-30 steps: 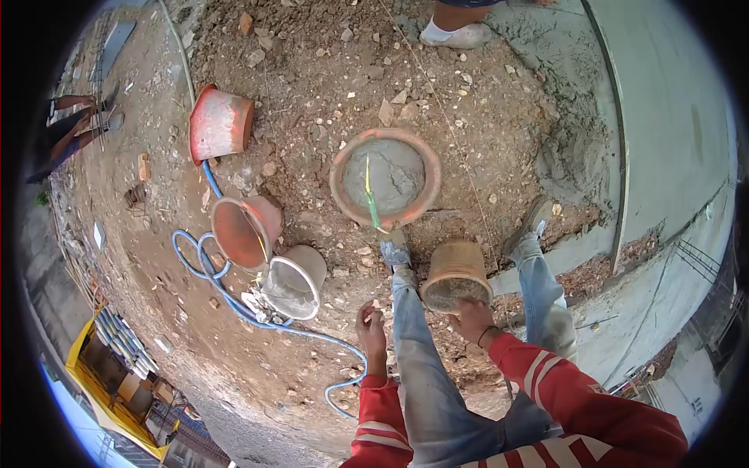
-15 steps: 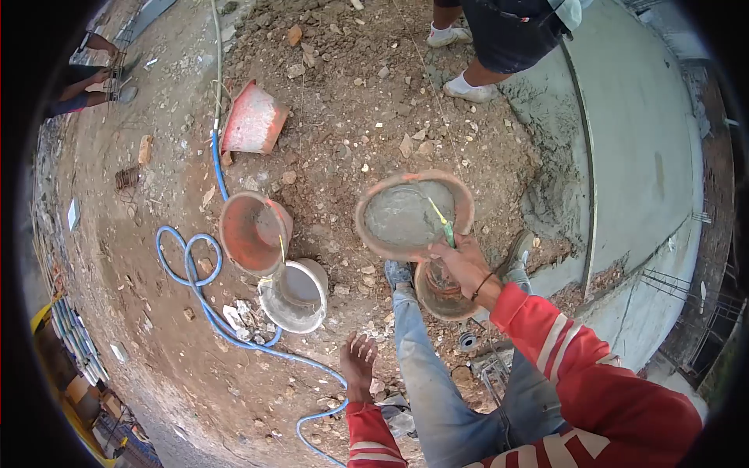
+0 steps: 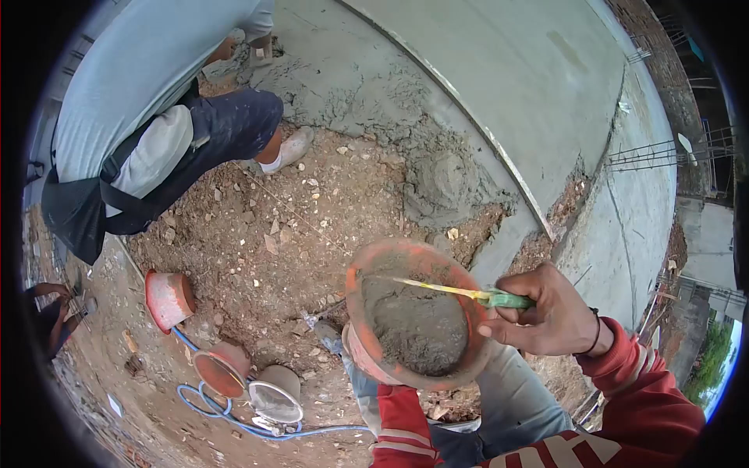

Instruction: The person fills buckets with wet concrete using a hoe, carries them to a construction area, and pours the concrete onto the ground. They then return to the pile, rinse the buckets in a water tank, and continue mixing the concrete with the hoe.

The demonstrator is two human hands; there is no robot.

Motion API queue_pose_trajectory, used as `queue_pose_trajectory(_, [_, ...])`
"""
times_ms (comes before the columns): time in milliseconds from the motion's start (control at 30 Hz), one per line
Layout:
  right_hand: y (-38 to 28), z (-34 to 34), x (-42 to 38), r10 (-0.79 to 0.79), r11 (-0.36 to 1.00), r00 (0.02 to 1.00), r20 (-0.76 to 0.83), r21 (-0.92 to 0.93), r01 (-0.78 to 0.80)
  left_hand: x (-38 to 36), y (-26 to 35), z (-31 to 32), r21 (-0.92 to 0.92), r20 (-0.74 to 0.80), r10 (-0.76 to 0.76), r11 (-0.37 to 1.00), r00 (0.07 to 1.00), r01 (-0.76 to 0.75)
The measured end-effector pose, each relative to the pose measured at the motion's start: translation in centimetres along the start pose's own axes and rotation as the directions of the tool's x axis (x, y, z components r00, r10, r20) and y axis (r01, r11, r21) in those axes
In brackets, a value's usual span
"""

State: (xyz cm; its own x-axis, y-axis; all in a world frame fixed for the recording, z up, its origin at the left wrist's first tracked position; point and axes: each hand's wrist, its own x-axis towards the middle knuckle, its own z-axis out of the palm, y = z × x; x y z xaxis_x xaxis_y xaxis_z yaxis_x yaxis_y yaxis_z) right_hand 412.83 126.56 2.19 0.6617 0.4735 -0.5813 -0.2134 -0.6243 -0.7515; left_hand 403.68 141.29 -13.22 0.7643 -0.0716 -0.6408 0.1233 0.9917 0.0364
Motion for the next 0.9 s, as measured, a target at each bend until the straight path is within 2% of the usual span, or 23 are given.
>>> queue_pose_trajectory(33, [3.5,0.1,1.2,-0.019,0.999,0.994,-0.106,-0.038,0.015,4.4,-1.4,-1.3,-0.022,0.300,-0.101,0.993,0.948,0.113])
queue_pose_trajectory(67, [6.8,0.5,3.1,-0.091,0.979,0.977,-0.193,-0.199,0.052,7.1,-3.3,-2.4,-0.027,0.557,-0.185,0.970,0.810,0.240])
queue_pose_trajectory(133, [12.2,1.9,5.6,-0.012,0.951,0.980,-0.196,-0.305,-0.049,9.0,-7.2,-0.7,0.036,0.220,-0.080,0.997,0.972,0.074])
queue_pose_trajectory(267, [22.4,-1.8,9.3,-0.106,0.950,0.938,-0.329,-0.313,-0.003,12.2,-13.4,-2.9,0.169,-0.030,0.000,0.986,1.000,0.005])
queue_pose_trajectory(300, [23.4,-2.8,8.9,-0.046,0.960,0.950,-0.308,-0.277,-0.043,12.8,-14.6,-3.7,0.199,-0.102,0.005,0.980,0.995,0.016])
queue_pose_trajectory(333, [24.1,-4.2,9.8,0.039,0.982,0.926,-0.375,-0.157,-0.105,13.8,-15.3,-4.4,0.231,-0.158,0.012,0.973,0.987,0.025])
queue_pose_trajectory(367, [24.9,-6.2,12.1,0.073,0.991,0.878,-0.473,-0.061,-0.115,15.0,-16.0,-5.4,0.264,-0.169,0.032,0.964,0.985,0.014])
queue_pose_trajectory(400, [26.5,-6.2,12.5,-0.027,0.996,0.828,-0.560,-0.082,-0.023,16.4,-16.8,-6.7,0.286,-0.175,0.051,0.958,0.983,0.001])
queue_pose_trajectory(433, [27.3,-7.8,14.1,-0.024,0.998,0.816,-0.577,-0.067,-0.017,18.6,-17.0,-7.4,0.309,-0.196,0.067,0.951,0.978,-0.003])
queue_pose_trajectory(500, [28.9,-9.5,14.7,0.108,0.993,0.807,-0.581,0.095,-0.065,23.8,-16.2,-7.7,0.362,-0.323,0.071,0.931,0.944,0.054])
queue_pose_trajectory(533, [30.1,-10.5,15.4,0.099,0.993,0.790,-0.605,0.004,-0.121,26.6,-16.0,-7.5,0.394,-0.399,0.085,0.915,0.913,0.087])
queue_pose_trajectory(567, [31.1,-11.3,16.1,0.084,0.995,0.770,-0.632,0.008,-0.102,28.0,-15.9,-8.1,0.424,-0.432,0.101,0.900,0.896,0.103])
queue_pose_trajectory(633, [34.1,-12.2,17.5,0.009,0.986,0.720,-0.694,-0.114,-0.122,29.3,-15.9,-8.2,0.480,-0.477,0.150,0.870,0.866,0.113])
queue_pose_trajectory(700, [36.8,-9.6,15.3,0.048,0.976,0.735,-0.677,-0.126,-0.180,28.8,-15.7,-8.8,0.508,-0.566,0.178,0.844,0.805,0.170])
queue_pose_trajectory(733, [38.2,-10.0,16.3,0.017,0.963,0.686,-0.728,-0.173,-0.208,30.1,-15.1,-8.8,0.458,-0.409,0.150,0.887,0.900,0.061])
queue_pose_trajectory(767, [39.5,-10.5,17.6,-0.021,0.949,0.631,-0.776,-0.215,-0.233,31.6,-14.9,-9.1,0.467,-0.374,0.158,0.884,0.914,0.038])
queue_pose_trajectory(833, [43.6,-11.3,19.1,0.027,0.939,0.616,-0.787,-0.190,-0.285,32.7,-15.4,-9.9,0.497,-0.241,0.243,0.863,0.940,-0.095])
queue_pose_trajectory(867, [45.9,-10.8,19.7,0.094,0.939,0.613,-0.785,-0.135,-0.317,33.9,-15.8,-9.5,0.660,-0.334,0.335,0.750,0.881,-0.035])
queue_pose_trajectory(900, [45.2,-9.9,19.1,0.201,0.953,0.602,-0.773,0.013,-0.302,32.6,-16.2,-4.1,0.656,-0.457,0.271,0.746,0.847,0.116])
